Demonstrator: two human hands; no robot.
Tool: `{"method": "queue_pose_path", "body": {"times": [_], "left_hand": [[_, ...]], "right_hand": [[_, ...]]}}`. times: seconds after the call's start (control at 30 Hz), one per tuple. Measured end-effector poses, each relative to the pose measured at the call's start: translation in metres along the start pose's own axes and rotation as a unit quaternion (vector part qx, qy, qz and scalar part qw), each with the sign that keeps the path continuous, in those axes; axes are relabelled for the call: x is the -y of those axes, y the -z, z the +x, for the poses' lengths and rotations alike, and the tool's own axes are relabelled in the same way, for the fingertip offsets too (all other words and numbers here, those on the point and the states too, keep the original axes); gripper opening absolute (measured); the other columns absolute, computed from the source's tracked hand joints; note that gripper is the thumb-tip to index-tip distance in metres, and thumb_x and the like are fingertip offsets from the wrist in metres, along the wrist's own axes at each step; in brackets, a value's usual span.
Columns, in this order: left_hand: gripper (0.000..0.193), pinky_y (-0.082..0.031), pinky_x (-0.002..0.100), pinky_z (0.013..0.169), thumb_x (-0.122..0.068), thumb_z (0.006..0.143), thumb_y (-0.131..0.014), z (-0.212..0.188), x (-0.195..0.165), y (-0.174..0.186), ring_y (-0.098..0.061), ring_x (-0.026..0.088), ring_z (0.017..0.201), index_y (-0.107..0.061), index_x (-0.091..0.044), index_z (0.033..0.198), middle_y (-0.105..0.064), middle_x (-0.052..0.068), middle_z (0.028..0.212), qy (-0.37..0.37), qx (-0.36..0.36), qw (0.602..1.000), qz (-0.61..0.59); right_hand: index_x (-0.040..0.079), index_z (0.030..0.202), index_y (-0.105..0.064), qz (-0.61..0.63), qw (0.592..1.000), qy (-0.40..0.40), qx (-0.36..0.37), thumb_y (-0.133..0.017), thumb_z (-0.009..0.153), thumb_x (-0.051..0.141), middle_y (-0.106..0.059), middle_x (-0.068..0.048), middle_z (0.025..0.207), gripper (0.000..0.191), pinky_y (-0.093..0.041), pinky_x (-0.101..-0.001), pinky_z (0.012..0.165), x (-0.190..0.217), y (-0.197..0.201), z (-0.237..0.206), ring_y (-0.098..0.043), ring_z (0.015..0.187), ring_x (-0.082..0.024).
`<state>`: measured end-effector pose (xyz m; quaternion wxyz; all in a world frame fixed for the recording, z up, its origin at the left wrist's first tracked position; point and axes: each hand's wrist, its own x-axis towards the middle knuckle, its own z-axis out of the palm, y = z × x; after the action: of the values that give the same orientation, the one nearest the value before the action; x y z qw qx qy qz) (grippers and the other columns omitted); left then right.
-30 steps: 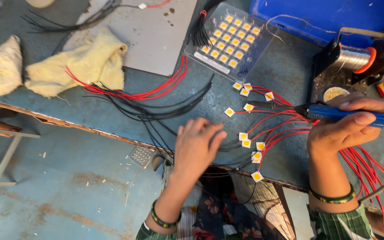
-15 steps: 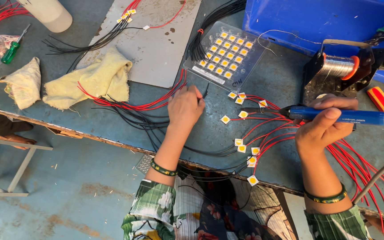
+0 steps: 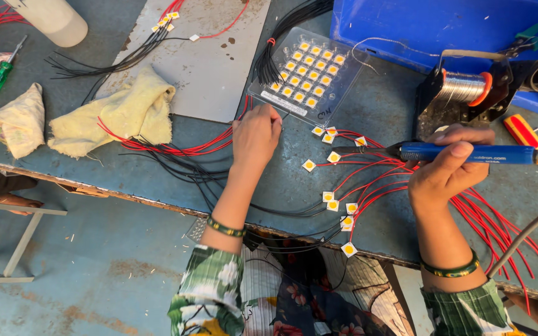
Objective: The person solders red and black wires to small square LED modules on a workbench. They use a soldering iron and solder wire, repeatedly joining wire ends to LED contacts and moving completed units aside.
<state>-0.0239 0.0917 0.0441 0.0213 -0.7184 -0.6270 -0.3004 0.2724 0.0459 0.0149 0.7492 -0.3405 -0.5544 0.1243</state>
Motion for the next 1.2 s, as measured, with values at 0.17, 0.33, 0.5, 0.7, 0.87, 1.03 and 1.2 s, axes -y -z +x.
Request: {"method": "queue_pose_path", "body": {"times": [0.17,0.33,0.5,0.7,0.87,1.03,1.2], "left_hand": [[0.015,-0.050,0.046,0.076,-0.020,0.102,-0.062,-0.038,-0.018,0.009,-0.066,0.031,0.091,-0.062,-0.009,0.111,-0.067,0.008,0.100,0.016,0.027,0.988,-0.151],[0.016,-0.051,0.043,0.081,-0.021,0.101,-0.064,-0.063,-0.028,0.018,-0.066,0.030,0.093,-0.066,-0.011,0.113,-0.064,0.009,0.101,-0.024,0.022,0.986,-0.163],[0.032,-0.049,0.043,0.083,-0.025,0.088,-0.072,-0.076,-0.045,0.013,-0.061,0.030,0.097,-0.067,-0.010,0.116,-0.061,0.009,0.101,-0.083,0.055,0.988,-0.115],[0.027,-0.046,0.047,0.087,-0.030,0.085,-0.077,-0.083,-0.057,0.016,-0.060,0.029,0.104,-0.067,-0.013,0.104,-0.062,0.006,0.099,-0.035,0.218,0.966,-0.132],[0.029,-0.047,0.045,0.088,-0.023,0.090,-0.074,-0.058,-0.055,-0.005,-0.058,0.029,0.105,-0.067,-0.013,0.116,-0.060,0.008,0.109,-0.084,0.106,0.982,-0.135],[0.024,-0.046,0.044,0.090,-0.022,0.086,-0.075,-0.049,-0.061,-0.026,-0.059,0.026,0.110,-0.072,-0.018,0.110,-0.063,0.002,0.113,-0.143,0.100,0.979,-0.104],[0.030,-0.046,0.044,0.090,-0.023,0.084,-0.075,-0.072,-0.036,0.006,-0.059,0.025,0.111,-0.074,-0.023,0.115,-0.063,0.002,0.112,-0.106,0.136,0.983,-0.066]], "right_hand": [[0.000,0.105,-0.045,0.007,1.000,0.017,0.003,-0.052,0.121,0.046,-0.050,-0.010,0.083,0.049,-0.037,-0.0261,0.059,-0.005,0.005,-0.003,-0.049,0.064,-0.015],[0.000,0.106,-0.044,0.011,1.000,-0.001,0.004,-0.052,0.120,0.050,-0.052,-0.010,0.085,0.052,-0.041,-0.0245,0.050,0.001,0.004,0.003,-0.053,0.058,-0.014],[0.001,0.106,-0.044,0.005,1.000,-0.008,0.010,-0.050,0.118,0.051,-0.051,-0.008,0.078,0.052,-0.040,-0.0239,0.046,0.009,0.001,0.008,-0.051,0.051,-0.013],[0.001,0.107,-0.044,0.013,1.000,-0.012,0.013,-0.050,0.122,0.051,-0.053,-0.010,0.081,0.052,-0.041,-0.0244,0.048,0.007,0.000,0.007,-0.052,0.055,-0.014],[0.001,0.106,-0.043,0.016,1.000,-0.019,0.000,-0.049,0.119,0.051,-0.052,-0.010,0.079,0.052,-0.039,-0.0233,0.044,0.008,-0.001,0.008,-0.049,0.050,-0.012],[0.001,0.106,-0.044,0.023,0.999,-0.018,-0.023,-0.049,0.120,0.049,-0.053,-0.010,0.081,0.050,-0.040,-0.0247,0.045,0.009,0.000,0.013,-0.051,0.051,-0.013],[0.001,0.107,-0.044,0.031,0.998,-0.018,-0.042,-0.048,0.122,0.048,-0.051,-0.010,0.086,0.049,-0.040,-0.0250,0.044,0.007,0.003,0.014,-0.052,0.053,-0.014]]}}
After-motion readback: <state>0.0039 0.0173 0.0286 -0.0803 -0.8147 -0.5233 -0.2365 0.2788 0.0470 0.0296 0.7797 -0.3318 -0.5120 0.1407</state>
